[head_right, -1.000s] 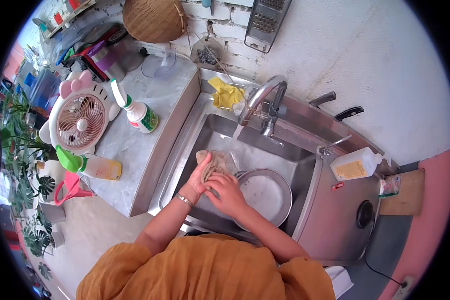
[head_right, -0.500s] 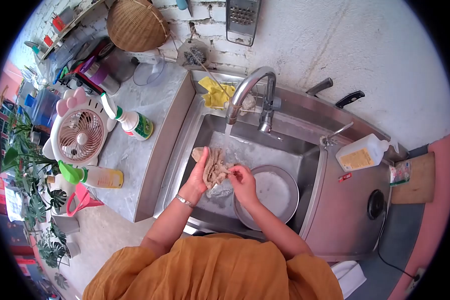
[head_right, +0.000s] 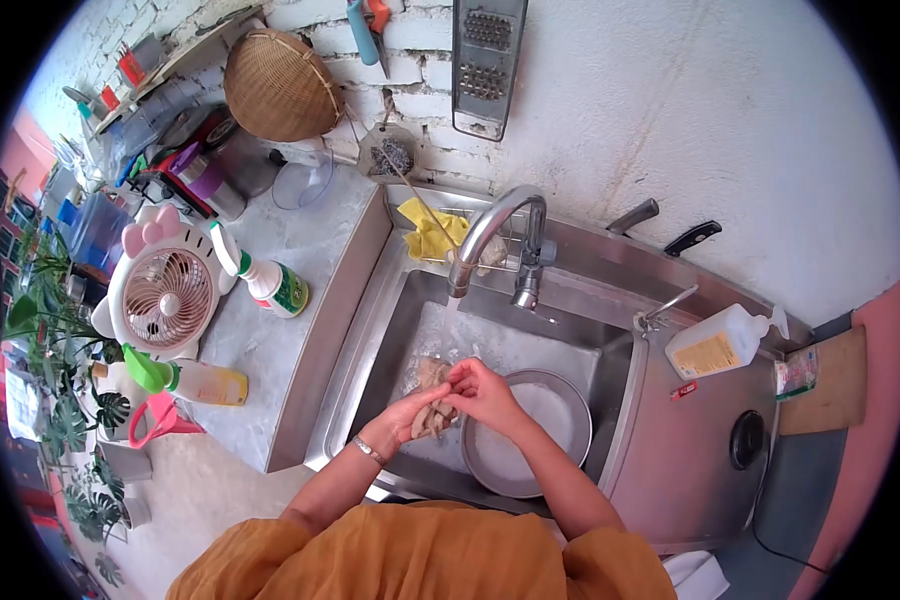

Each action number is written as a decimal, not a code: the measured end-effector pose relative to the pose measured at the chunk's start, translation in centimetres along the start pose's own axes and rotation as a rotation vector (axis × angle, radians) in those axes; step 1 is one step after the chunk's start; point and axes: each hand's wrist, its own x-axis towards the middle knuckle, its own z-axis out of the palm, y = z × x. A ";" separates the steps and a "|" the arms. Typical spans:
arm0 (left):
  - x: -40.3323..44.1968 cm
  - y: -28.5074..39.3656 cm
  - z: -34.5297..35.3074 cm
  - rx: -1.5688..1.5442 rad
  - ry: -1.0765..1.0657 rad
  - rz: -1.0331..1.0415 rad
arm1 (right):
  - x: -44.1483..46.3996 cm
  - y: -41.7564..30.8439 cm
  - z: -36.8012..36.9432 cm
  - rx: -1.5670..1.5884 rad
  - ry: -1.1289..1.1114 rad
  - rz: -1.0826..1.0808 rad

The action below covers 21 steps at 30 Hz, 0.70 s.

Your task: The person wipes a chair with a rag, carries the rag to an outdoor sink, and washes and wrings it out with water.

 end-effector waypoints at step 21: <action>4.6 1.5 -3.2 -0.113 -0.469 0.107 | 4.2 0.7 -10.9 -1.179 0.116 -0.344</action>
